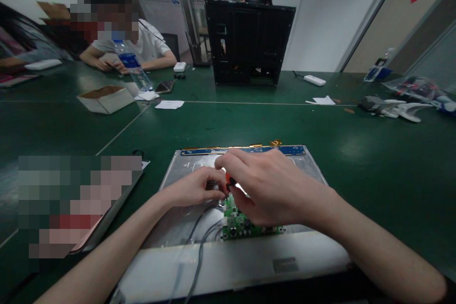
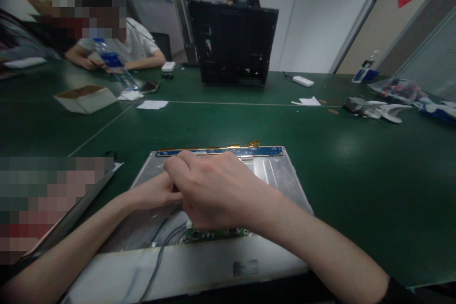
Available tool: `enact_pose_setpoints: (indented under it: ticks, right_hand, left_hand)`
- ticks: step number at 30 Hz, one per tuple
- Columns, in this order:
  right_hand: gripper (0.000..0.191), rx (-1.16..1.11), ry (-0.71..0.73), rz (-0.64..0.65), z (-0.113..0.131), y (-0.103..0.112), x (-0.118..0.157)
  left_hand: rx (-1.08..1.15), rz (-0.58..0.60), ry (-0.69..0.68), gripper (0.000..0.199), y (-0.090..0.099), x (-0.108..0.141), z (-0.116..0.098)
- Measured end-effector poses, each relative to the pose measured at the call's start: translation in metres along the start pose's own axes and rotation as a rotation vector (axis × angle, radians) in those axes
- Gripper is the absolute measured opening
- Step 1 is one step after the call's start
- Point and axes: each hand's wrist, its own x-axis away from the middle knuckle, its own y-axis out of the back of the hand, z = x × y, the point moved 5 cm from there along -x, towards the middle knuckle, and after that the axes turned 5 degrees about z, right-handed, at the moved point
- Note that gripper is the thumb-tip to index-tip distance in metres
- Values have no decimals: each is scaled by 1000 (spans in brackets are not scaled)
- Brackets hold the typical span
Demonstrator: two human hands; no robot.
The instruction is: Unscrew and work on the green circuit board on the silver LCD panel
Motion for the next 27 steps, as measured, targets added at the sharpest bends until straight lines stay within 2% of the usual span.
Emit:
enact_pose_setpoints:
  ticks: [7, 12, 17, 20, 27]
  right_hand:
    - [17, 59, -23, -6, -3, -2, 0]
    - [16, 67, -49, 18, -5, -2, -1]
    - [38, -74, 0, 31, -1, 0, -1]
    - [43, -74, 16, 34, 0, 1, -1]
    - [19, 25, -31, 11, -4, -3, -1]
  left_hand:
    - [-52, -44, 25, 10, 0, 1, 2]
    - [-50, -36, -10, 15, 0, -1, -3]
    - [-28, -48, -10, 15, -1, 1, -1]
    - [-55, -56, 4, 14, -2, 3, 1]
    - [-52, -57, 18, 12, 0, 3, -2]
